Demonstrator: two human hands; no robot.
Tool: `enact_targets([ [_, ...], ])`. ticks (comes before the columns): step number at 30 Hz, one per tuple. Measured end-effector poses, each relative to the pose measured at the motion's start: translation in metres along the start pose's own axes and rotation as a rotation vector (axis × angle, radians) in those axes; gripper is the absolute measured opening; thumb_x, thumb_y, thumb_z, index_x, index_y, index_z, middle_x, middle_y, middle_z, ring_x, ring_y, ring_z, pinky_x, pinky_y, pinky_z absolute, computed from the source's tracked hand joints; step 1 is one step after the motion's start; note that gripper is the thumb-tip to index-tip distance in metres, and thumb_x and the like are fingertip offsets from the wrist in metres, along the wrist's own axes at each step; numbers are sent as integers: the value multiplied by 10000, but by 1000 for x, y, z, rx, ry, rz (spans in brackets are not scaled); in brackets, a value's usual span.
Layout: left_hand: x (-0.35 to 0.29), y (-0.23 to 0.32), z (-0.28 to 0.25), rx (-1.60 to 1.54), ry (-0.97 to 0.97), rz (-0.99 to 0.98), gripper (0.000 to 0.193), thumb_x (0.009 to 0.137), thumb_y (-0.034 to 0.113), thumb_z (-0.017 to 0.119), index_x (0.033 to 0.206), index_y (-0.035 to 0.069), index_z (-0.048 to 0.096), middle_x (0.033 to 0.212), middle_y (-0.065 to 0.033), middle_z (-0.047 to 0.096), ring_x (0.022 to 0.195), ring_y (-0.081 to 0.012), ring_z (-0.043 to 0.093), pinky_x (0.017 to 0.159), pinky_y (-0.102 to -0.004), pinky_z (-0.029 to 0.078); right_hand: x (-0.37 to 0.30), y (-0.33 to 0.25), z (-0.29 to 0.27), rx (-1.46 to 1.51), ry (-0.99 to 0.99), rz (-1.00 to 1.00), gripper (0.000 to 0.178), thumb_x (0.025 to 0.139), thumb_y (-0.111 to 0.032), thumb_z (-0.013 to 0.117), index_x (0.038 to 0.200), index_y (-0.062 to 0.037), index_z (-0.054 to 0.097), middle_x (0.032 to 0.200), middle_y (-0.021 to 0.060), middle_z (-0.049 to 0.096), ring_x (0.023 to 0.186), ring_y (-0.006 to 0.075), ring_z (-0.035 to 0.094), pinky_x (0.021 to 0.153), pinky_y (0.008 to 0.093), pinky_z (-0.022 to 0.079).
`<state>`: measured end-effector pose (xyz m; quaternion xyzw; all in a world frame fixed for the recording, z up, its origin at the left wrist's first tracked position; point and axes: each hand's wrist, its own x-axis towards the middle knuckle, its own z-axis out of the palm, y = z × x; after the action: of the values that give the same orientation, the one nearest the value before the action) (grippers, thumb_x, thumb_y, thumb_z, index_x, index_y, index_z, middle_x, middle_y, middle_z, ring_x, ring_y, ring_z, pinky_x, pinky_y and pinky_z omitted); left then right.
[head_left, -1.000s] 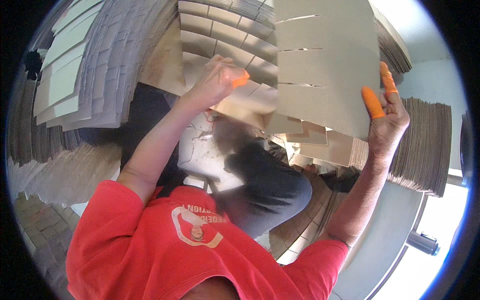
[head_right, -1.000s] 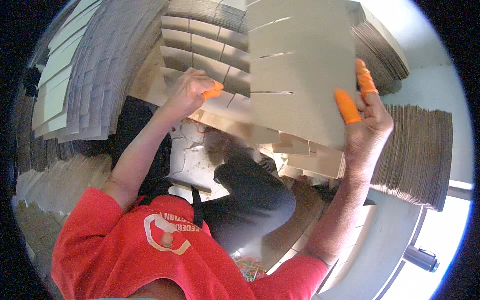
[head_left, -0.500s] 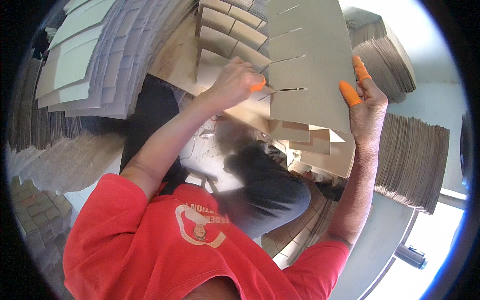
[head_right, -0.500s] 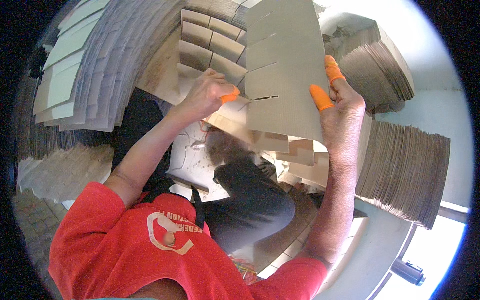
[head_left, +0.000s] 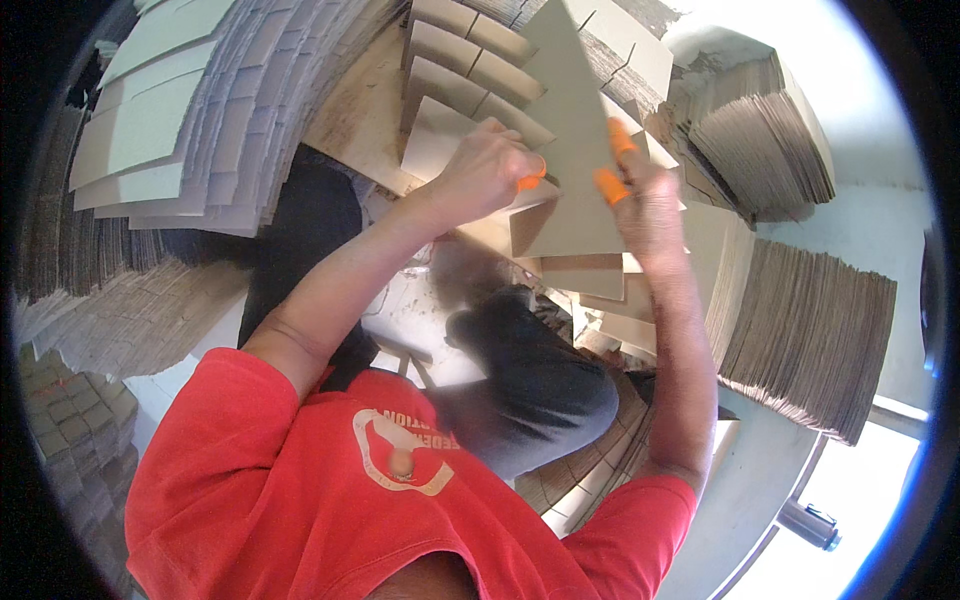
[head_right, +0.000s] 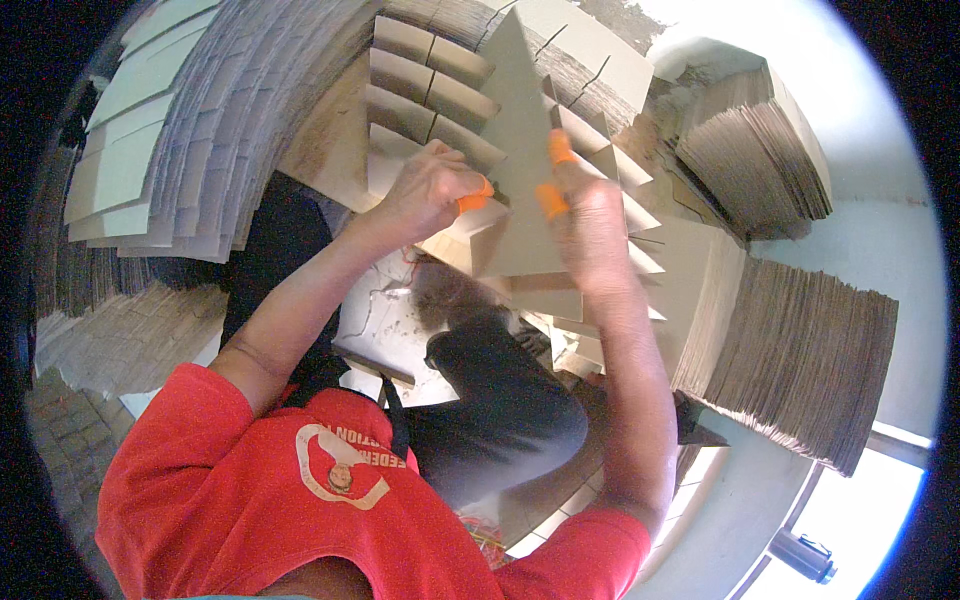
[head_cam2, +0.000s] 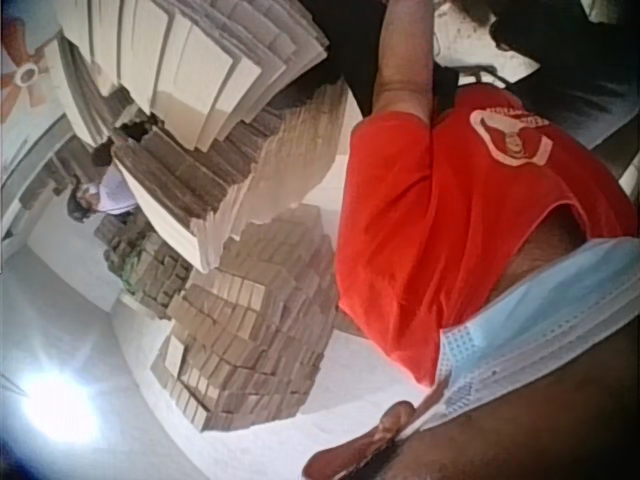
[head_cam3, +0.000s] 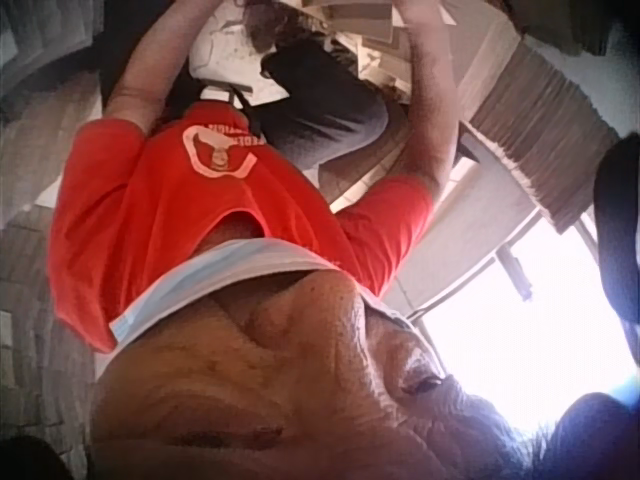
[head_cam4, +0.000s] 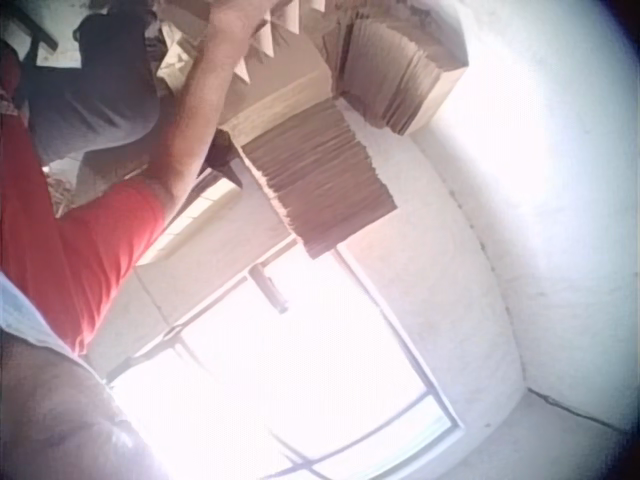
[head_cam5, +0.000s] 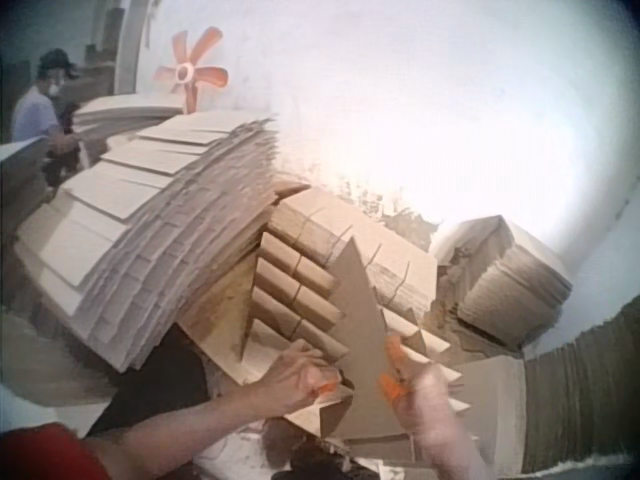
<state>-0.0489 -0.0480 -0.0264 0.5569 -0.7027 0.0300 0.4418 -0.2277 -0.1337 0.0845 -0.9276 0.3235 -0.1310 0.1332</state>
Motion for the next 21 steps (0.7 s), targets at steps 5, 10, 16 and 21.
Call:
enact_targets([
  [5,0,-5,0,66,-64,12,181,695,-5,678,838,103,706,715,-47,632,767,-224,609,759,-373,445,-3,0,35,-200,-193,-118,230,857,-111,671,1068,-23,686,948,214,681,808,367,671,697,418,543],
  [10,6,1,-6,12,-58,29,152,774,124,714,910,56,717,880,-67,709,829,-224,622,817,-378,448,-27,37,-1,-231,414,94,240,906,-190,660,1120,-82,675,1063,128,693,928,301,688,810,387,551],
  [16,31,26,-13,130,-136,124,729,842,456,637,1404,35,440,1441,-168,447,1391,-314,358,1141,-468,302,-159,162,-28,-788,249,723,479,881,-301,667,1281,-68,544,1292,179,549,1155,380,530,926,469,479],
  [21,36,4,4,403,-408,68,695,896,461,588,1412,24,425,1475,-166,420,1390,-317,368,1151,-457,294,-212,196,-19,-791,47,828,496,799,-295,742,1186,-48,555,1168,192,586,1125,369,544,876,463,488],
])
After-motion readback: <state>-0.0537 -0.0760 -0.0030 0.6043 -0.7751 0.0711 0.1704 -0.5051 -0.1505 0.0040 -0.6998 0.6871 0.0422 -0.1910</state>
